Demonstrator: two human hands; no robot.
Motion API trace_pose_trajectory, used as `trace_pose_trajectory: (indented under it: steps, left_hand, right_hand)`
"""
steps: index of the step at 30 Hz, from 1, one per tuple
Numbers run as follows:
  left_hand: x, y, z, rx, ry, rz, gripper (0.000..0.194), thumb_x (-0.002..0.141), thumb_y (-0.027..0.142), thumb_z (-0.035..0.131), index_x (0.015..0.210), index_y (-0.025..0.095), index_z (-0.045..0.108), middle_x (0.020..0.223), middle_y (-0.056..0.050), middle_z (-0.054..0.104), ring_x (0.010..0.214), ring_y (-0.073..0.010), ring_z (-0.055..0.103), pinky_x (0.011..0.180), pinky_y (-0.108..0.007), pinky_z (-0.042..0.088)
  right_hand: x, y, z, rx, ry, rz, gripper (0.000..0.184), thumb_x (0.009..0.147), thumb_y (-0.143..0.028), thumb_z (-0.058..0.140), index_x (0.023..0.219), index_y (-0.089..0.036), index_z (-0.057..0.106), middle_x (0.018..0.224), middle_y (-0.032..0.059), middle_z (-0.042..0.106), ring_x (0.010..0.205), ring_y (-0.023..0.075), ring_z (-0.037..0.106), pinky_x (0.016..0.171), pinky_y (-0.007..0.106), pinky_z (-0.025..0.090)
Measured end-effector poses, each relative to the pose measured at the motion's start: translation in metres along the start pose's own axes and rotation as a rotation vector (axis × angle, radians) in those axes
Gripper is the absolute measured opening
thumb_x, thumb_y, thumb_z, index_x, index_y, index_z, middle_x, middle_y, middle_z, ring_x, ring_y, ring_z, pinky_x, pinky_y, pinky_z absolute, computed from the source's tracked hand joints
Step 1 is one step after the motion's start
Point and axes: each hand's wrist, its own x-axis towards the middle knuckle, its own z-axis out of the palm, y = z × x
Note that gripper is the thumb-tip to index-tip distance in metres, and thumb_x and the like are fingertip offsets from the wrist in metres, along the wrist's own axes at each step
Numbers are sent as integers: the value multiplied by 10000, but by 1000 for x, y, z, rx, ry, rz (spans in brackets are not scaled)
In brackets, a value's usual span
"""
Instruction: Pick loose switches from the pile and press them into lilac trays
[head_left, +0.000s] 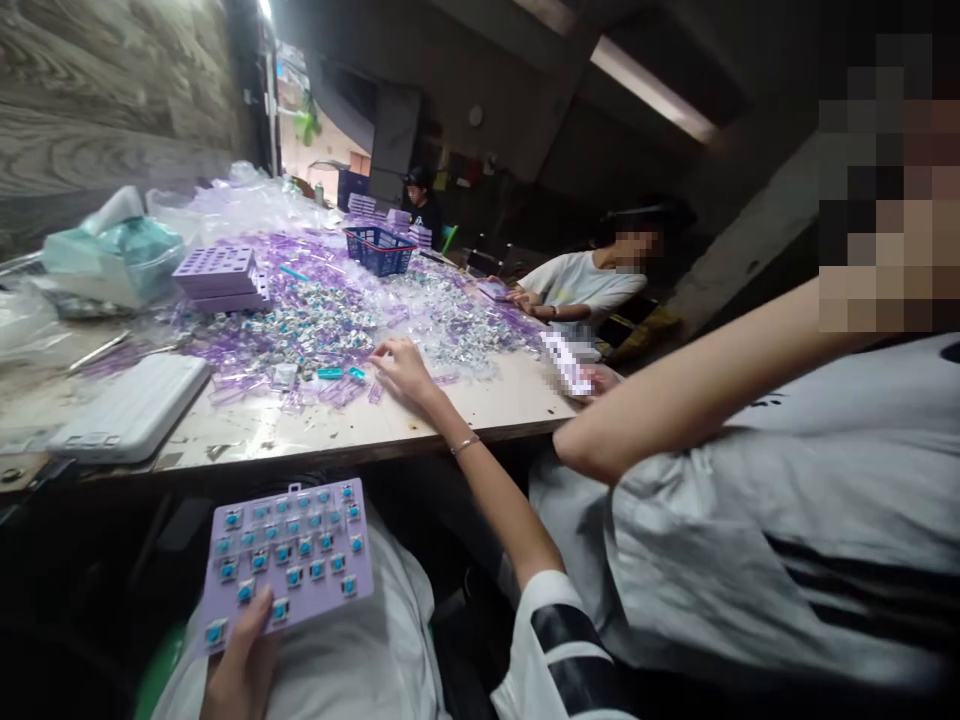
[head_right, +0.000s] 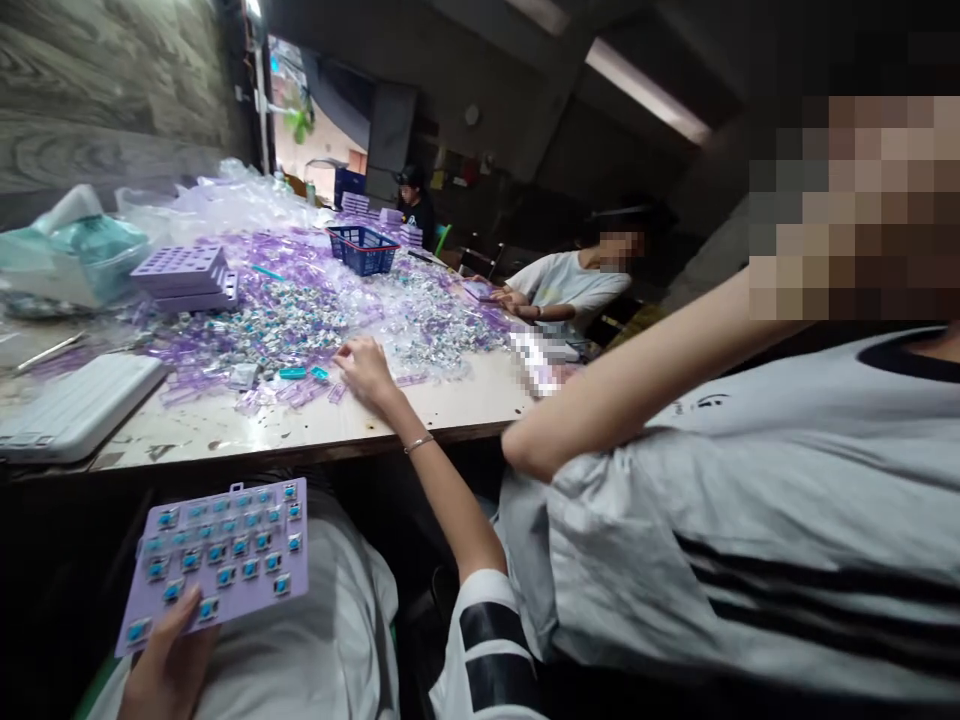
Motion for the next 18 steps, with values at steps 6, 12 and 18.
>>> trace_pose_trajectory:
  steps: [6, 12, 18]
  left_hand:
    - [1, -4, 1, -47, 46, -39, 427, 387, 270, 871, 760, 226, 668, 888, 5, 725, 1267, -304, 513, 1010, -287, 502]
    - [-11, 1, 4, -95, -58, -116, 557, 466, 373, 886, 960, 205, 689, 978, -32, 729, 1071, -327, 652, 916, -396, 574]
    - [-16, -3, 0, -87, -48, -139, 509, 475, 408, 890, 915, 231, 705, 1007, -20, 735, 1202, -342, 572, 904, -355, 583]
  right_hand:
    - [-15, 6, -12, 157, 98, 30, 219, 934, -336, 546, 844, -142, 597, 895, 32, 630, 857, 159, 600, 825, 336, 477]
    - [-29, 1, -7, 255, 113, 36, 230, 914, -352, 572, 802, -153, 603, 860, 43, 640, 796, 154, 593, 775, 311, 486]
    - [-18, 10, -27, 191, 109, 75, 298, 940, -356, 569, 1163, -158, 582, 1154, 76, 611, 979, 188, 624, 847, 392, 546]
